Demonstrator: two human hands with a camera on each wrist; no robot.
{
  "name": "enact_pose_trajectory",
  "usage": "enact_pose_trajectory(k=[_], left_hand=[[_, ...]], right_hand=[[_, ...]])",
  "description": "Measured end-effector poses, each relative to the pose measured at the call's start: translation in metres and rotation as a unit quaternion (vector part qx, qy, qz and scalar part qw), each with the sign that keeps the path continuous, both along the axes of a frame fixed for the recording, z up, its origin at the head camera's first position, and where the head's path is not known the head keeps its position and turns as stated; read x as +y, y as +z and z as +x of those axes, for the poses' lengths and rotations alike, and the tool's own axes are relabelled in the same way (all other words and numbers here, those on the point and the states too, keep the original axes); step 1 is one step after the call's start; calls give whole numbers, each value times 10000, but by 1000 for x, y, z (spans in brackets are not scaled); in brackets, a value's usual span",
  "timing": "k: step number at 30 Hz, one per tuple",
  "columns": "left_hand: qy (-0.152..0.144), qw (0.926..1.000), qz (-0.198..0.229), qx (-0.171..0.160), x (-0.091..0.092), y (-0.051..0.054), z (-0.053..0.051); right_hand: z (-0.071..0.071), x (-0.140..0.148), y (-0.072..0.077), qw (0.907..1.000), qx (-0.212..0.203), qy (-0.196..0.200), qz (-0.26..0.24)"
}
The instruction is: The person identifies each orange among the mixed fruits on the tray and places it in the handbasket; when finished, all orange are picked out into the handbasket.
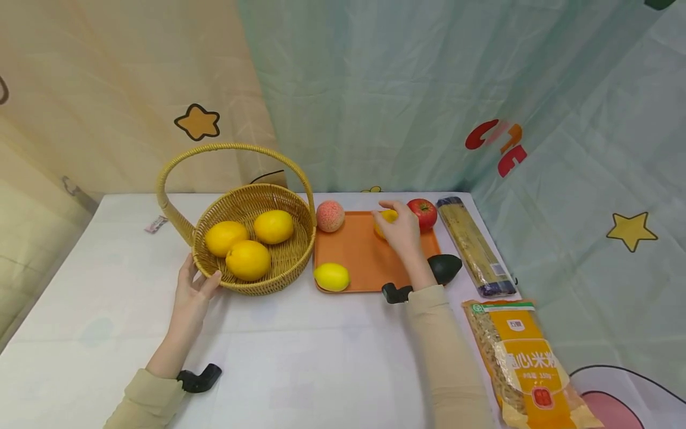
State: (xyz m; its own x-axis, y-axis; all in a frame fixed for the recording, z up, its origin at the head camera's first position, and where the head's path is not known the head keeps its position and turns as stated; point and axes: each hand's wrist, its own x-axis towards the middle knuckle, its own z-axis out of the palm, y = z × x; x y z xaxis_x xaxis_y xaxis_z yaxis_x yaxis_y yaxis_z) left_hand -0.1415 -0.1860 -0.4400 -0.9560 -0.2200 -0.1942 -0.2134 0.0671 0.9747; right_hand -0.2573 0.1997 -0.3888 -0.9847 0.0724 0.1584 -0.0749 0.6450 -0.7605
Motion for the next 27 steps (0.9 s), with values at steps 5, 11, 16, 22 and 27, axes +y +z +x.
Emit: enact_pose_trajectory(k=[5,11,16,22,27], left_hand=[[-6,10000,-30,26,0,0,0],[-21,10000,-69,-13,-1,-1,0],[-23,10000,-82,-45,-1,-2,0],[-10,10000,-93,-28,0,-2,-1],[-6,9999,-112,-59,-1,-1,0]], right_hand=[[-8,15,-8,9990,-377,-226,51],[-14,27,-23,9966,-701,-427,112],[-16,29,-31,9954,-847,-336,295],[-20,28,-39,9950,-842,-312,434],[-20,27,-46,9913,-771,-132,1060]])
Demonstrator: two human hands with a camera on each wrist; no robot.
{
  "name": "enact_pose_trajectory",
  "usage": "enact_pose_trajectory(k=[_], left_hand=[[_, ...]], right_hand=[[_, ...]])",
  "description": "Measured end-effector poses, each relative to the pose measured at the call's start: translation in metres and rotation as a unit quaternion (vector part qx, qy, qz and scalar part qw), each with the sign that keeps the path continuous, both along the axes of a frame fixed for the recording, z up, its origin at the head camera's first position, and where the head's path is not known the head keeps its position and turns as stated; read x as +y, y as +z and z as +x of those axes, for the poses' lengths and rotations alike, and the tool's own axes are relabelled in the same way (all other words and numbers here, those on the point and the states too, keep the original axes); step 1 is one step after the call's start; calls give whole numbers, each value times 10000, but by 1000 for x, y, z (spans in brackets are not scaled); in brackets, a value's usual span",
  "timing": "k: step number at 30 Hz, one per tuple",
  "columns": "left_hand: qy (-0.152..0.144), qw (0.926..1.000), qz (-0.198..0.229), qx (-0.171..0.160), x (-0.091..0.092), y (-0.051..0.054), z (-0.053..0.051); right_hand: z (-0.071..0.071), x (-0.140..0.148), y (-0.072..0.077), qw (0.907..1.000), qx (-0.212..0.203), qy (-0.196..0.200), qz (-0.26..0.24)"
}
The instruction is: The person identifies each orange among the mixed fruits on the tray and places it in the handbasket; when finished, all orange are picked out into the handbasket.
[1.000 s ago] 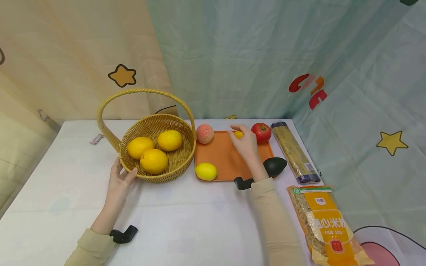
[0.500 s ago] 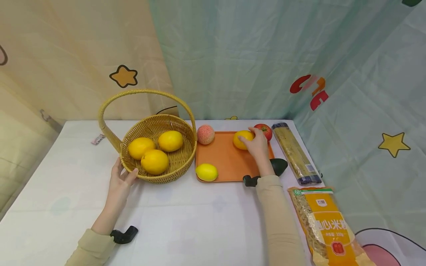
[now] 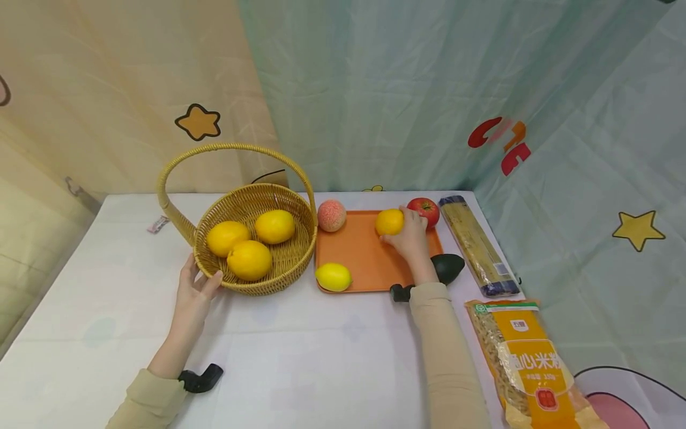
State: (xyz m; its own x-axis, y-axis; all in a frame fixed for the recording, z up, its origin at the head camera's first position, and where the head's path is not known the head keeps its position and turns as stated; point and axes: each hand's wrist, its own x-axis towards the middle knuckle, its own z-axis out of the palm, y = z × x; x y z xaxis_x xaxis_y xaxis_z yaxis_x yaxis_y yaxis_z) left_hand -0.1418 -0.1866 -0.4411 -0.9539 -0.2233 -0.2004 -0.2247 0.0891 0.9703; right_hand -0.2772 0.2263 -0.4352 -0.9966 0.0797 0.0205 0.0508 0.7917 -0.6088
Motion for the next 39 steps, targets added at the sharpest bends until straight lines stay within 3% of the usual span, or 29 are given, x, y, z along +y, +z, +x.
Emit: enact_pose_trajectory(k=[3,8,21,31,39], left_hand=[[10,10000,9,-10,0,0,1],[14,10000,29,-18,0,0,1],[7,10000,-31,-79,0,1,0],[57,9999,-33,-109,0,1,0],[67,9999,-5,-128,1,2,0]], right_hand=[[2,-1,-4,9998,8,63,210],[4,-3,-7,9998,75,-158,117],[23,-10,-5,9951,-35,-473,-864],[44,-41,22,9809,-198,-162,-1928],[54,-71,35,9632,-248,527,-2624]])
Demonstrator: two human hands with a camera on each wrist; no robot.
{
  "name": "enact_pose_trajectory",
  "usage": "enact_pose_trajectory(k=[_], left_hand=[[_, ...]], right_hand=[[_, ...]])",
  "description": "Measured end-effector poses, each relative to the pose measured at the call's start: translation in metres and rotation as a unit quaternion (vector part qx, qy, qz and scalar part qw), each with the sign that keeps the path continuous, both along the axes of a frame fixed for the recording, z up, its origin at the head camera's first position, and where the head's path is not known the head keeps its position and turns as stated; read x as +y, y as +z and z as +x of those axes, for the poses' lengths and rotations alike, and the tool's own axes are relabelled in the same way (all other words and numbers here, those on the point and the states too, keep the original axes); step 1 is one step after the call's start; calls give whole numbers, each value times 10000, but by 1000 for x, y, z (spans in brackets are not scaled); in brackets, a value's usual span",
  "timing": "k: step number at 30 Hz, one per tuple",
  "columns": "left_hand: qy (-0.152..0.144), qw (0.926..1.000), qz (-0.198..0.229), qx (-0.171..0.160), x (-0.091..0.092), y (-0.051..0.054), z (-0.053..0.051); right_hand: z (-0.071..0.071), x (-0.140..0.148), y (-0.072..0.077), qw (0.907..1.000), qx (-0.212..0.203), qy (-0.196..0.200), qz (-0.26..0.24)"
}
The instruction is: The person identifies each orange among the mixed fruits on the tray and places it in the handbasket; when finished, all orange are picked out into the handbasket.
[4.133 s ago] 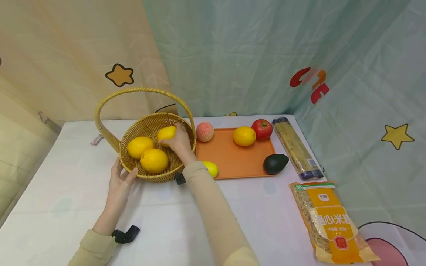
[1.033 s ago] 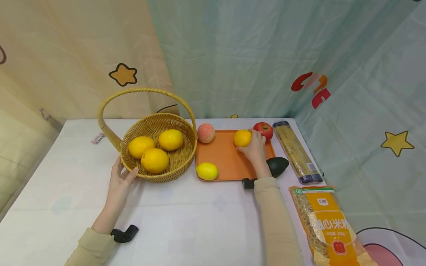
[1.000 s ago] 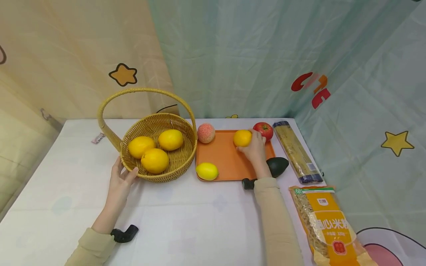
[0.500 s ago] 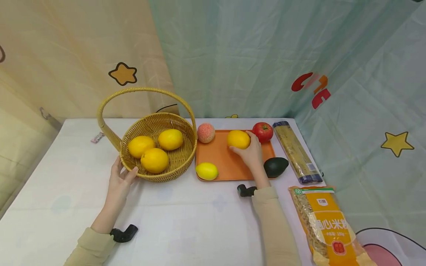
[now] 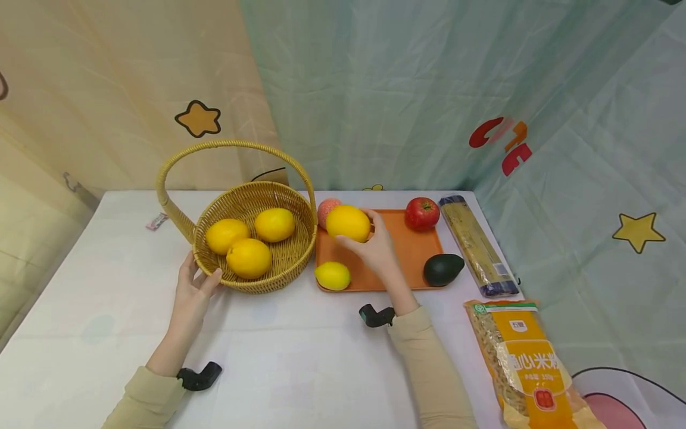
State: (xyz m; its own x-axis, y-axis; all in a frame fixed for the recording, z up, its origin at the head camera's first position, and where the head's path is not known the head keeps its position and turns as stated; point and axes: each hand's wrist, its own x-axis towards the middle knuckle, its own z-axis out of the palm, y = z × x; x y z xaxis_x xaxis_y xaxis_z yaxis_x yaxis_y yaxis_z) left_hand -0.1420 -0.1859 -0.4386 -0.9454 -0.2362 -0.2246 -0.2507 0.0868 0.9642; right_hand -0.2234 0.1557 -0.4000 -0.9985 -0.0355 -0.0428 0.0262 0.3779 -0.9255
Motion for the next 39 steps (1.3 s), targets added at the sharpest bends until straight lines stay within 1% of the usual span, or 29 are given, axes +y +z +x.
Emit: enact_pose_trajectory(k=[5,14,19,22,28,34,39], left_hand=[[-36,10000,-6,23,0,0,1],[-51,10000,-17,38,0,0,0],[-56,10000,34,19,-1,-1,0],[-37,10000,48,13,-1,-1,0],[-49,10000,-26,52,0,0,0],[-59,10000,-50,63,0,2,0],[-62,10000,11,24,-1,1,1]], right_hand=[[1,-19,3,9990,1,381,-254],[0,-51,2,9968,-31,793,-116],[-1,-67,1,9950,149,962,229],[-2,-76,1,9939,195,1036,327],[-6,-89,-1,9913,380,1083,642],[-9,-96,-3,9846,629,1222,1084],[-10,-102,-4,9730,931,1494,1493]])
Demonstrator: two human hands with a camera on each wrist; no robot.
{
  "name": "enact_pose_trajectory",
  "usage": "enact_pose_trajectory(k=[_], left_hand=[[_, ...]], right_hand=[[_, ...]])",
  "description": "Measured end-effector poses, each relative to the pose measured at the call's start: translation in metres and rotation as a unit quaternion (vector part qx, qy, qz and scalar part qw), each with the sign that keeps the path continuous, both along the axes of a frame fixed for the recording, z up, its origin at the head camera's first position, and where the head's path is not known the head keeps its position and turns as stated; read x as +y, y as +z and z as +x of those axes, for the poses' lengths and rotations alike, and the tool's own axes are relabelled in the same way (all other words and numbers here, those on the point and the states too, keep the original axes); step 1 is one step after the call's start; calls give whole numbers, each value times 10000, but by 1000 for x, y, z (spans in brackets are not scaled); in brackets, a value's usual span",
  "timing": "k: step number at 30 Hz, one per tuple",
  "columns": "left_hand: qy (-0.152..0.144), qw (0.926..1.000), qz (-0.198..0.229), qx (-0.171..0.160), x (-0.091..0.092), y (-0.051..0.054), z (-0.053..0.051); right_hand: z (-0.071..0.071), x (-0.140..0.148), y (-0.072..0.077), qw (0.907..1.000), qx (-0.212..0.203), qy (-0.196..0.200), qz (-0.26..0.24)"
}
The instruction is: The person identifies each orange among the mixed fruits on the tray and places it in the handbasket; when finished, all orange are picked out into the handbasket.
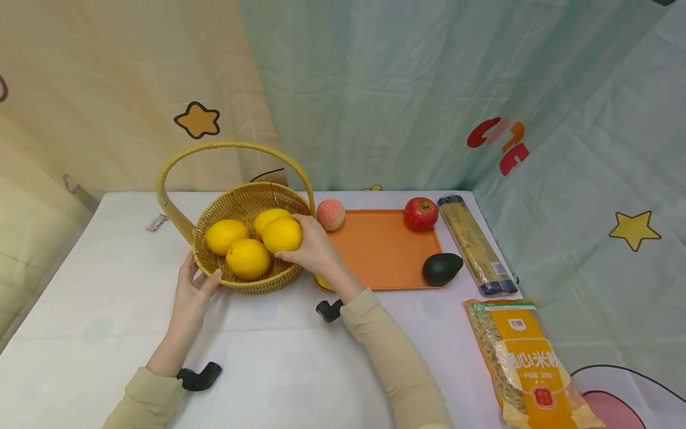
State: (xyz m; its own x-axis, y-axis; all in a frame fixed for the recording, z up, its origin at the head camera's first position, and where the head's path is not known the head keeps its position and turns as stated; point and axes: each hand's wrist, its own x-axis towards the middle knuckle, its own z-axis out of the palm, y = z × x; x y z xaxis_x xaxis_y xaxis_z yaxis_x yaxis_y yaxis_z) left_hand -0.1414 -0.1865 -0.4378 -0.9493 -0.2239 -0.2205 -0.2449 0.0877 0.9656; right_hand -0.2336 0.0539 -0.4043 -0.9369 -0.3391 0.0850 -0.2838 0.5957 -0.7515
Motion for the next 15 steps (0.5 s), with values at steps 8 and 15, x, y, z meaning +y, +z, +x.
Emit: enact_pose_trajectory(k=[8,15], left_hand=[[-8,10000,12,27,0,-1,0],[68,9999,12,139,1,-1,0]], right_hand=[[-1,-5,1,9986,147,197,468],[-5,-8,-6,9944,146,404,966]])
